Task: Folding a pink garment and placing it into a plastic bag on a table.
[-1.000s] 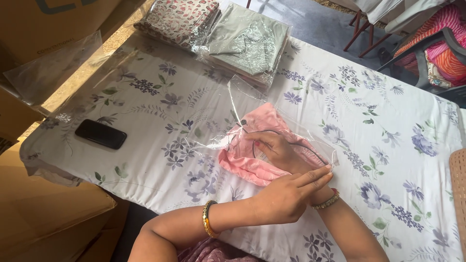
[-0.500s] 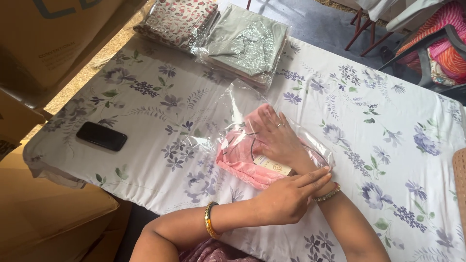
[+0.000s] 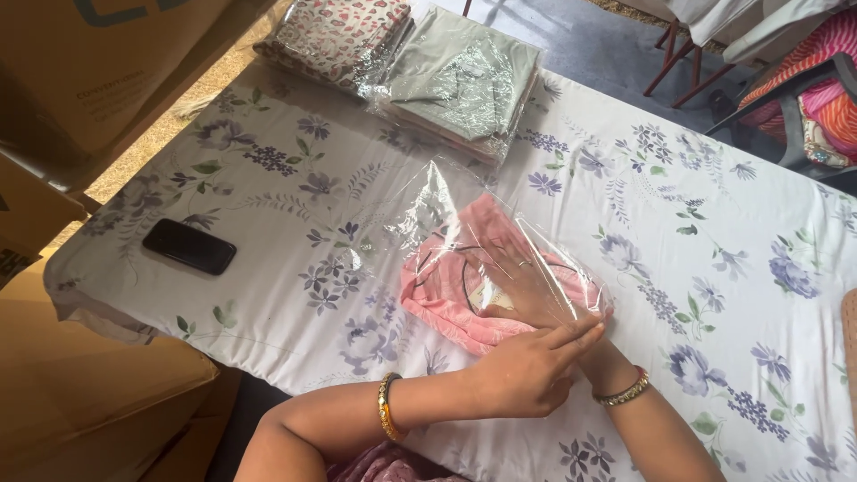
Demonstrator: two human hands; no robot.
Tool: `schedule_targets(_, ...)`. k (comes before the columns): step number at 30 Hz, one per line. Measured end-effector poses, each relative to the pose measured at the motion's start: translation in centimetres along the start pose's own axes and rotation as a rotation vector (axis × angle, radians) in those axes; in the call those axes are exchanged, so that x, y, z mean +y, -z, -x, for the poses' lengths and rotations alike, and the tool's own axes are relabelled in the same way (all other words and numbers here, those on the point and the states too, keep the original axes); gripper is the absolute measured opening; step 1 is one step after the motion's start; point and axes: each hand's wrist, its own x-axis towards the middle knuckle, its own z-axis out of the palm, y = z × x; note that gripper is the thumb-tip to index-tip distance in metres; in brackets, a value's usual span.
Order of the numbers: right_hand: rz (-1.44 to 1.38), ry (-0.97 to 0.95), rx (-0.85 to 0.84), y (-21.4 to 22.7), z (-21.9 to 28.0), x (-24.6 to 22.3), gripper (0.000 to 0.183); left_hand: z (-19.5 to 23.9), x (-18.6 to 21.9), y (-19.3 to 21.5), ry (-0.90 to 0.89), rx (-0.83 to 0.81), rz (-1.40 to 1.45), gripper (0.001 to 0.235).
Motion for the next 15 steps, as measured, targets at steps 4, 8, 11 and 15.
schedule_targets(4, 0.021, -0.025, 0.011, -0.4, -0.5, -0.8, 0.087, 0.1, -0.5, -0.8, 0.007, -0.039, -0.060, 0.077)
schedule_targets(8, 0.080, 0.017, 0.074, 0.5, -0.2, -1.6, 0.085, -0.1, 0.1, -0.2, 0.037, -0.076, -0.086, 0.078)
schedule_targets(11, 0.061, -0.175, 0.100, 2.2, 2.3, -2.5, 0.075, 0.1, -0.2, -0.1, 0.019, -0.058, -0.063, 0.080)
schedule_targets(15, -0.157, -0.586, 0.123, 3.6, 6.2, -2.5, 0.068, 0.2, -1.0, -0.9, 0.007, -0.027, -0.070, 0.079)
